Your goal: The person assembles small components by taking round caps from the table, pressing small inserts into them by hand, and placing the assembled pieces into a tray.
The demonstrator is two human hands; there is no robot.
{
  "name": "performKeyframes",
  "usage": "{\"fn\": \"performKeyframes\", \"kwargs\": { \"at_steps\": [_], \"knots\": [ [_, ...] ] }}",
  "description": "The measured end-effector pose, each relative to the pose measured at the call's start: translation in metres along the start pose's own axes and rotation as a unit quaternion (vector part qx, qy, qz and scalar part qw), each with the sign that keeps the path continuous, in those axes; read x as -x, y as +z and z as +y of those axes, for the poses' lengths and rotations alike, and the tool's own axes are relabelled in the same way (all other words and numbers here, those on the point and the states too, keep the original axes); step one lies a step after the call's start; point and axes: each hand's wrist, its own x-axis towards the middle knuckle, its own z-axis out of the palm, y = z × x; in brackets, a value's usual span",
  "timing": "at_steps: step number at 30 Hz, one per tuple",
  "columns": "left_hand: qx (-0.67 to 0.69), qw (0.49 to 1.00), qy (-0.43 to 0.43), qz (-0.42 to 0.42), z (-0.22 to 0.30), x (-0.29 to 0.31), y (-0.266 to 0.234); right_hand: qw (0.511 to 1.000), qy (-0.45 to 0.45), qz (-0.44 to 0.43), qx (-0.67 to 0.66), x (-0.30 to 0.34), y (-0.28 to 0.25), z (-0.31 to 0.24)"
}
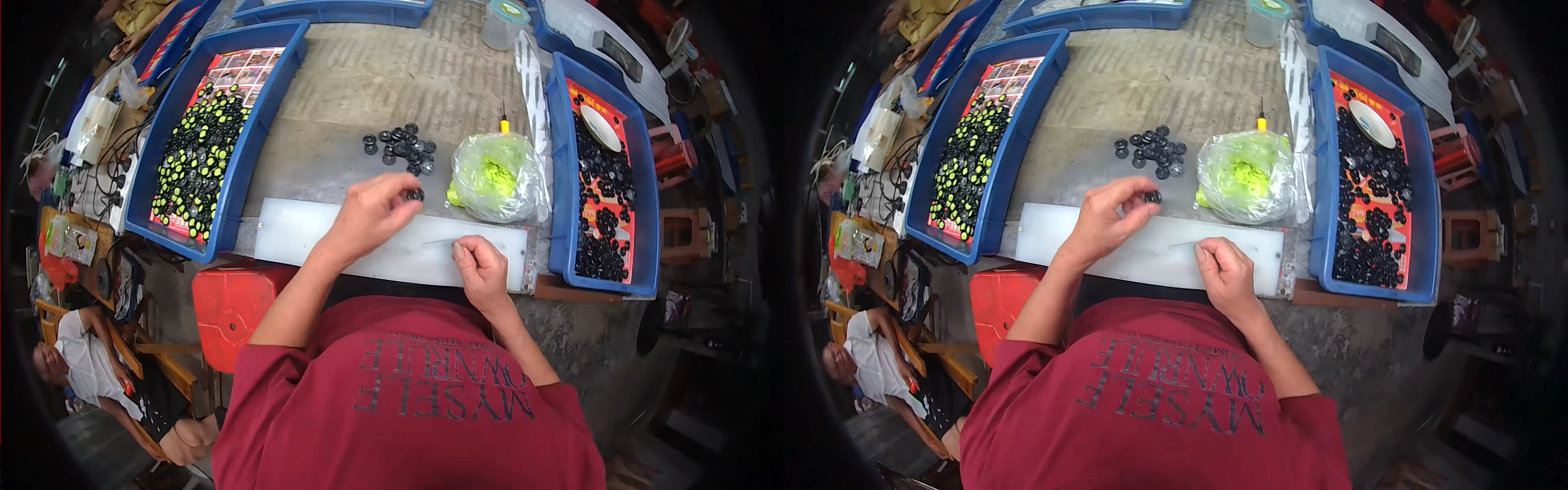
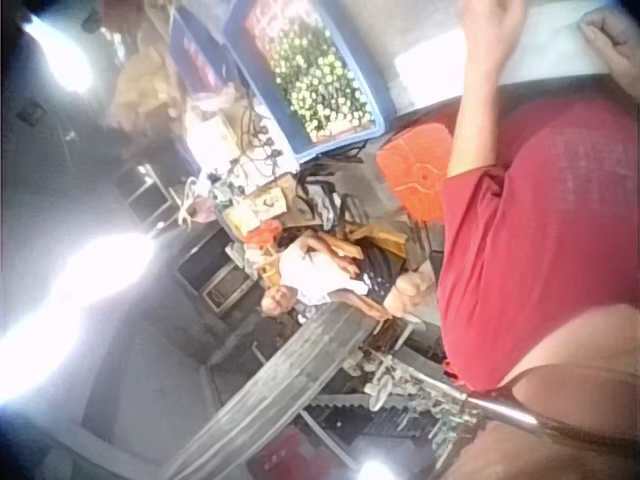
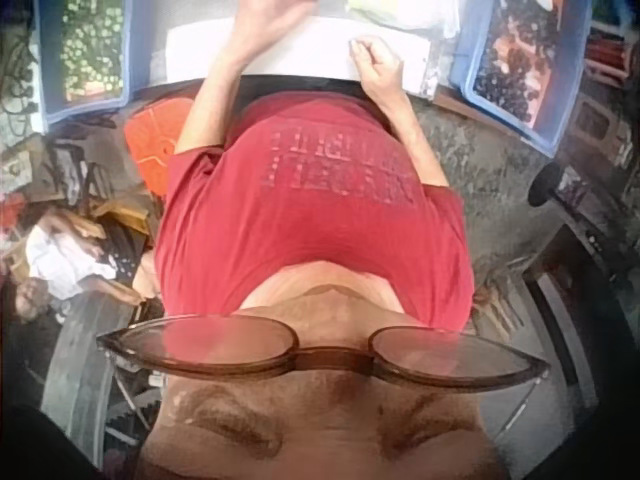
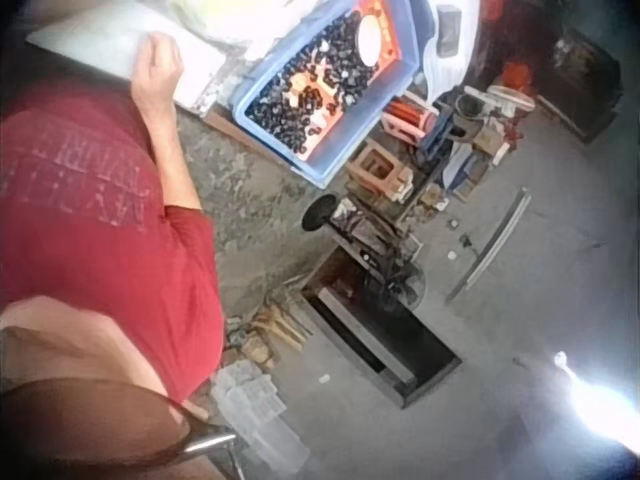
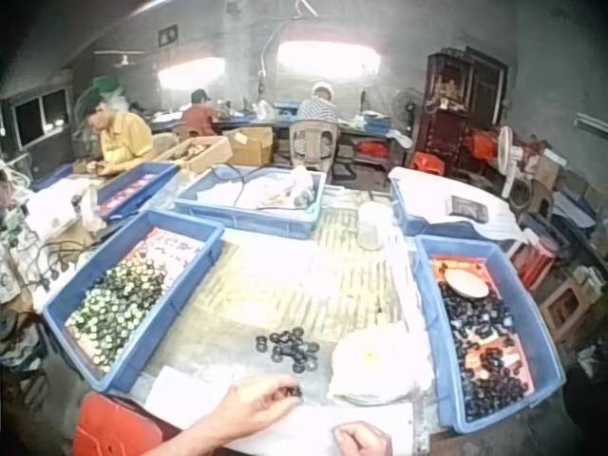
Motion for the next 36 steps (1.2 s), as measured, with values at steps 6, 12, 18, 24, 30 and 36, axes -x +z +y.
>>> {"fn": "performKeyframes", "kwargs": {
  "at_steps": [6, 12, 18, 24, 30, 36],
  "knots": [
    [0.147, 0.985, -0.058, -0.064, 0.018, 0.025, 0.024, 0.985, 0.091, 0.003, -0.146, 0.001, -0.001, -0.001],
    [0.146, 0.986, -0.038, -0.074, 0.020, 0.030, 0.031, 0.958, 0.147, -0.041, -0.241, 0.000, -0.005, -0.010],
    [0.198, 0.977, -0.033, -0.075, 0.018, 0.033, 0.037, 0.943, 0.180, -0.056, -0.276, -0.001, -0.006, -0.010],
    [0.443, 0.872, -0.192, -0.083, 0.013, 0.038, 0.044, 0.941, 0.195, -0.047, -0.274, -0.001, -0.008, -0.012],
    [0.424, 0.872, -0.210, -0.125, 0.013, 0.037, 0.044, 0.967, 0.154, -0.044, -0.197, 0.001, -0.005, -0.007],
    [0.375, 0.900, -0.205, -0.090, 0.001, 0.041, 0.048, 0.992, 0.017, 0.119, 0.026, -0.035, -0.035, -0.002]
  ]
}}
